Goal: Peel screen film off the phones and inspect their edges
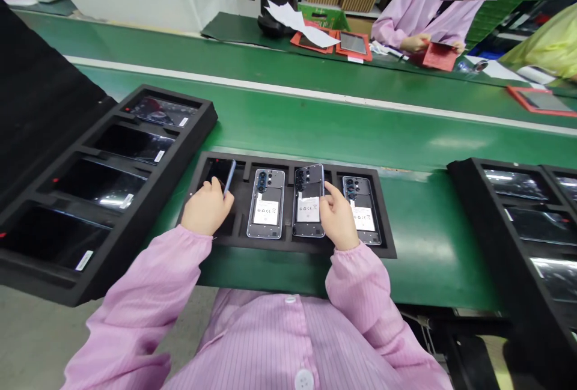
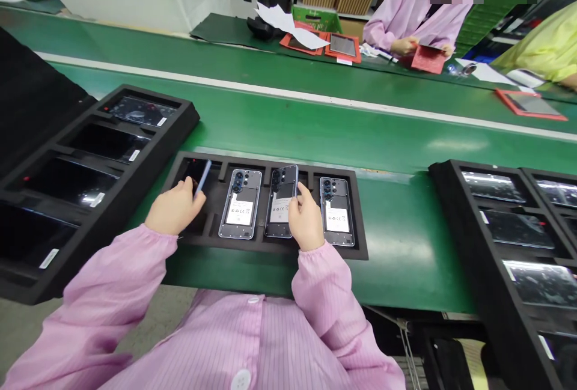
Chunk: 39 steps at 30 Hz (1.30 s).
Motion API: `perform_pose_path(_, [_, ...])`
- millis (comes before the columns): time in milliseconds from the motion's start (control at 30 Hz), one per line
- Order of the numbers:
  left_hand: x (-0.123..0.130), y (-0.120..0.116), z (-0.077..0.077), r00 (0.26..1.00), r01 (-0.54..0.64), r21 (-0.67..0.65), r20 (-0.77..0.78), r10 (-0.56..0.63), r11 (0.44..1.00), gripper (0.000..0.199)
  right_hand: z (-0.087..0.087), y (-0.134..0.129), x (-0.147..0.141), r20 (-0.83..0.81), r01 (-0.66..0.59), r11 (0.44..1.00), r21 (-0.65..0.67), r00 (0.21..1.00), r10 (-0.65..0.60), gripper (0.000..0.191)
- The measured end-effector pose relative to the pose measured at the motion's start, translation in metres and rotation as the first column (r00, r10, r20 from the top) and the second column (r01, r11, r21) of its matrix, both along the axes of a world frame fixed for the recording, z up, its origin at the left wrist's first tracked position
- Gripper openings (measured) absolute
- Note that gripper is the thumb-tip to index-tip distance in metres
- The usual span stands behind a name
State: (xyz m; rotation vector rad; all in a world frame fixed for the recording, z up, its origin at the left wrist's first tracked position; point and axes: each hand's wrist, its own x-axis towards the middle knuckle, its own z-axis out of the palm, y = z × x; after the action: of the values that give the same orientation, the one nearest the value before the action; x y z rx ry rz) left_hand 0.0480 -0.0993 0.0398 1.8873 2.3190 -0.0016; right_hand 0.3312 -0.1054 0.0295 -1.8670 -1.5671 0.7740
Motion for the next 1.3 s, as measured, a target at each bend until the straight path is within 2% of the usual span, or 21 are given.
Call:
perform_pose_path(100, [-0.032, 0.002, 0.014, 0.993, -0.069, 0.006, 0.095, 0.068, 0.998, 0.050, -0.017, -0.004, -0.003, -0.071, 0.007, 0.999, 0.047, 0.997, -0.003, 0.063])
perform_pose_path(133, [-0.042, 0.003, 0.016, 0.959, -0.081, 0.027, 0.274, 0.071, 0.996, 0.049, -0.020, -0.005, 0.000, -0.095, 0.013, 0.998, 0.069, 0.995, -0.006, 0.064])
perform_pose_path(167, [-0.050, 0.003, 0.016, 0.882, -0.114, 0.026, 0.463, 0.089, 0.993, 0.048, -0.022, -0.006, 0.004, -0.113, 0.020, 0.995, 0.100, 0.994, -0.008, 0.066])
perform_pose_path(233, [-0.059, 0.004, 0.011, 0.628, -0.154, -0.038, 0.767, 0.128, 0.987, 0.046, -0.022, -0.007, 0.019, -0.112, 0.044, 0.983, 0.179, 0.993, -0.024, 0.071])
perform_pose_path(267, [-0.059, 0.004, 0.006, 0.516, -0.160, -0.075, 0.844, 0.148, 0.984, 0.047, -0.021, -0.007, 0.029, -0.095, 0.065, 0.973, 0.223, 0.995, -0.044, 0.073])
perform_pose_path(300, [-0.057, 0.004, 0.000, 0.446, -0.158, -0.099, 0.880, 0.160, 0.982, 0.048, -0.018, -0.007, 0.040, -0.073, 0.093, 0.961, 0.262, 0.994, -0.076, 0.073])
perform_pose_path(333, [-0.055, 0.004, -0.005, 0.414, -0.158, -0.109, 0.895, 0.165, 0.982, 0.050, -0.015, -0.007, 0.052, -0.053, 0.126, 0.949, 0.288, 0.992, -0.116, 0.072])
perform_pose_path(400, [-0.050, 0.002, -0.013, 0.418, -0.174, -0.097, 0.893, 0.163, 0.980, 0.053, -0.008, -0.007, 0.076, -0.016, 0.206, 0.927, 0.312, 0.977, -0.212, 0.071])
perform_pose_path(467, [-0.048, -0.002, -0.017, 0.435, -0.216, -0.071, 0.886, 0.161, 0.974, 0.057, 0.000, -0.006, 0.099, 0.031, 0.312, 0.910, 0.274, 0.943, -0.332, 0.070])
perform_pose_path(533, [-0.050, -0.006, -0.019, 0.452, -0.254, -0.050, 0.877, 0.164, 0.966, 0.063, 0.006, -0.005, 0.118, 0.117, 0.403, 0.900, 0.165, 0.898, -0.424, 0.071])
perform_pose_path(600, [-0.052, -0.008, -0.022, 0.463, -0.275, -0.048, 0.869, 0.176, 0.960, 0.066, 0.011, -0.002, 0.130, 0.225, 0.460, 0.887, 0.037, 0.861, -0.456, 0.077])
perform_pose_path(733, [-0.050, -0.002, -0.035, 0.493, -0.320, -0.009, 0.853, 0.174, 0.948, 0.060, 0.014, 0.008, 0.139, 0.350, 0.459, 0.879, -0.128, 0.850, -0.392, 0.088])
perform_pose_path(867, [-0.047, 0.006, -0.043, 0.579, -0.364, 0.104, 0.804, 0.137, 0.925, 0.063, 0.016, 0.023, 0.144, 0.413, 0.413, 0.881, -0.230, 0.861, -0.296, 0.084])
perform_pose_path(933, [-0.047, 0.005, -0.040, 0.635, -0.331, 0.135, 0.764, 0.114, 0.934, 0.063, 0.018, 0.032, 0.149, 0.439, 0.383, 0.879, -0.283, 0.867, -0.236, 0.079])
perform_pose_path(1067, [-0.050, 0.001, -0.023, 0.737, -0.243, 0.144, 0.671, 0.086, 0.959, 0.050, 0.021, 0.054, 0.161, 0.481, 0.337, 0.870, -0.360, 0.866, -0.137, 0.071])
perform_pose_path(1200, [-0.063, 0.014, -0.014, 0.770, -0.294, 0.073, 0.608, 0.192, 0.953, 0.048, 0.016, 0.073, 0.160, 0.492, 0.313, 0.872, -0.375, 0.865, -0.099, 0.058])
perform_pose_path(1300, [-0.073, 0.036, -0.019, 0.716, -0.362, -0.046, 0.626, 0.310, 0.931, 0.045, 0.004, 0.081, 0.154, 0.470, 0.293, 0.893, -0.341, 0.876, -0.108, 0.059])
